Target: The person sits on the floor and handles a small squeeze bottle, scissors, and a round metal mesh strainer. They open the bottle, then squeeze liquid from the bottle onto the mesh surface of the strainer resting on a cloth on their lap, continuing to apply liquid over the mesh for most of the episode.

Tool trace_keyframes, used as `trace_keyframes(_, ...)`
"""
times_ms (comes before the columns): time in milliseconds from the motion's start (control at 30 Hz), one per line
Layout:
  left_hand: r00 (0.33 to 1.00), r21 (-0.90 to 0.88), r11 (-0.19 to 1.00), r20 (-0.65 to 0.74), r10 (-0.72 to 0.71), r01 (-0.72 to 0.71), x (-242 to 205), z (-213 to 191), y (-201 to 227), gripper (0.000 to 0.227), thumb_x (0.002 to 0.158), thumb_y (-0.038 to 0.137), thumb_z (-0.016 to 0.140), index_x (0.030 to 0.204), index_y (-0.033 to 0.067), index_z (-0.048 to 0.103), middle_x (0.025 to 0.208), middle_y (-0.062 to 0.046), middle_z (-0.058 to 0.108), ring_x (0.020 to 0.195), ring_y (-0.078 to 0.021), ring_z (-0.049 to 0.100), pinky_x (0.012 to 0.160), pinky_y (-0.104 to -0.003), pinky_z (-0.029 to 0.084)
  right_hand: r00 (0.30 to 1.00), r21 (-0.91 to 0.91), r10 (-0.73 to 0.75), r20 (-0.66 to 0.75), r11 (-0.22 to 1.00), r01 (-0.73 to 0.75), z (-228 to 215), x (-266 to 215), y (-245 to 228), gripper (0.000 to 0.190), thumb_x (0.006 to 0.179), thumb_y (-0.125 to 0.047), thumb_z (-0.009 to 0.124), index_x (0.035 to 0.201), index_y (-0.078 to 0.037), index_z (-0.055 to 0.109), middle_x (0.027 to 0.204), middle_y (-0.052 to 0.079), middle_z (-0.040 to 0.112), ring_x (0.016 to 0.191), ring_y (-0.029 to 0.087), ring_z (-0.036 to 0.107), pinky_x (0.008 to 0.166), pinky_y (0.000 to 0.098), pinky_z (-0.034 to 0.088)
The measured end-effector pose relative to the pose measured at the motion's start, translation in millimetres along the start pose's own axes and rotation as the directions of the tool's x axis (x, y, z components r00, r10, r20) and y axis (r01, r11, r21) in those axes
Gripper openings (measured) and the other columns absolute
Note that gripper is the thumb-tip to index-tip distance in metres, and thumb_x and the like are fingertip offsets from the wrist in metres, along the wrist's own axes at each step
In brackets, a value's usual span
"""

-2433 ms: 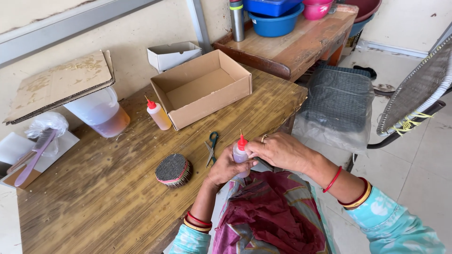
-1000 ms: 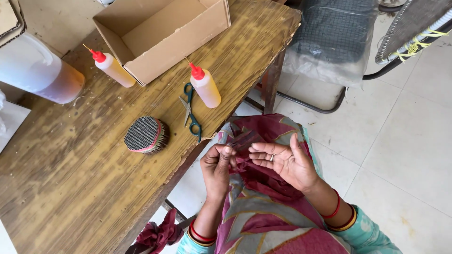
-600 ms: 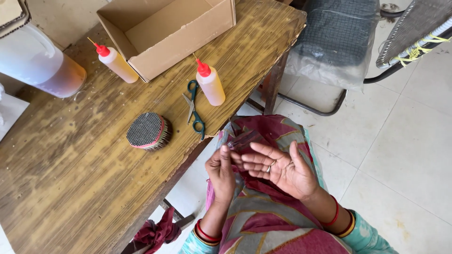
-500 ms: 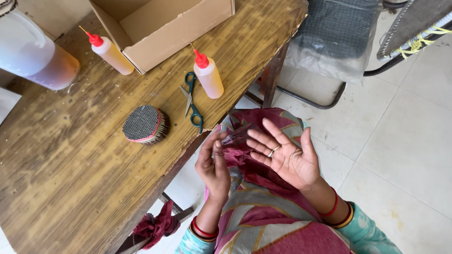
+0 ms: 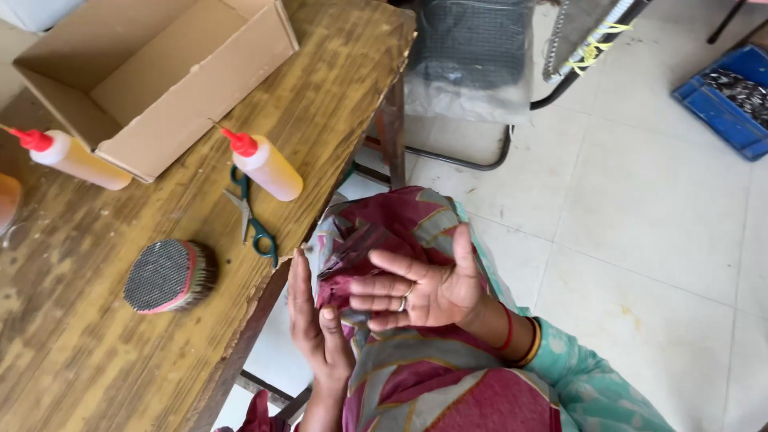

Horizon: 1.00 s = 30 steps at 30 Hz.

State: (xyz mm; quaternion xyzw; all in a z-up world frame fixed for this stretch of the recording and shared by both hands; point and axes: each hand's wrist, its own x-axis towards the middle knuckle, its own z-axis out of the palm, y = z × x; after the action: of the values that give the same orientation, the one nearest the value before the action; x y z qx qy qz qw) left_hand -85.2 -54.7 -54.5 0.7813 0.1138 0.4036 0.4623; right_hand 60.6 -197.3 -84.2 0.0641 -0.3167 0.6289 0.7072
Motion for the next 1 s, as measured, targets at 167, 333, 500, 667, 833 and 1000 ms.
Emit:
trace_keyframes(167,0.939,-0.458,0.849,0.323,-0.117,0.263,14,8,3,0.062,0.103,0.027,0.063,0.156,0.0009,0.044,0.160,-0.023,0.049,0.153,-0.0330,0.046,0.129,-0.045,0.032,0.898,0.096,0.118,0.425,0.980,-0.174,-51,-29,27,0.129,0.079,-0.104,0.024,0.159,-0.005,0.050,0.145,0.029,0.058,0.137,0.040,0.059,0.117,0.0556,0.045)
trace_keyframes(333,0.637,-0.440,0.651,0.766,-0.087,0.618,-1,47,-4,0.052,0.097,0.018,0.073,0.142,-0.0002,0.057,0.119,-0.015,0.071,0.113,-0.0208,0.068,0.104,-0.035,0.054,0.921,0.499,0.107,0.375,0.814,-0.297,-31,-6,51,0.098,0.078,-0.081,0.036,0.148,-0.013,0.045,0.128,0.036,0.063,0.118,0.048,0.067,0.096,0.0570,0.062)
trace_keyframes(500,0.719,-0.553,0.565,0.686,-0.108,0.612,-36,67,-41,0.034,0.121,0.021,0.056,0.097,-0.0017,0.064,0.081,-0.005,0.067,0.076,-0.0104,0.065,0.078,-0.027,0.054,0.643,0.204,0.359,0.677,0.747,-0.632,-66,-31,68,0.088,0.090,-0.066,0.055,0.138,0.008,0.057,0.128,0.032,0.066,0.118,0.039,0.071,0.096,0.0389,0.061)
trace_keyframes(667,0.571,-0.531,0.361,0.821,-0.006,0.766,-5,49,-7,0.030,0.114,0.024,0.050,0.114,0.0000,0.067,0.094,-0.007,0.073,0.095,-0.0133,0.070,0.092,-0.027,0.056,0.565,0.141,0.402,0.720,0.713,-0.687,-40,-1,58,0.102,0.085,-0.077,0.052,0.143,0.007,0.050,0.132,0.028,0.064,0.116,0.030,0.072,0.089,0.0287,0.062)
trace_keyframes(833,0.372,-0.308,0.386,0.922,-0.103,0.869,12,43,10,0.034,0.089,0.010,0.065,0.123,0.0096,0.061,0.108,-0.001,0.073,0.106,-0.0105,0.068,0.099,-0.025,0.051,0.513,0.106,0.335,0.790,0.750,-0.652,-34,9,58,0.107,0.083,-0.079,0.052,0.145,0.008,0.049,0.134,0.026,0.064,0.112,0.025,0.076,0.081,0.0227,0.064)
trace_keyframes(1000,0.617,-0.543,0.459,0.787,-0.014,0.703,-18,53,-11,0.015,0.104,0.011,0.068,0.109,-0.0022,0.064,0.100,-0.007,0.069,0.100,-0.0130,0.066,0.097,-0.029,0.053,0.400,0.116,0.263,0.878,0.693,-0.711,-42,9,67,0.100,0.088,-0.066,0.063,0.144,0.013,0.038,0.135,0.037,0.056,0.114,0.039,0.072,0.082,0.0334,0.064)
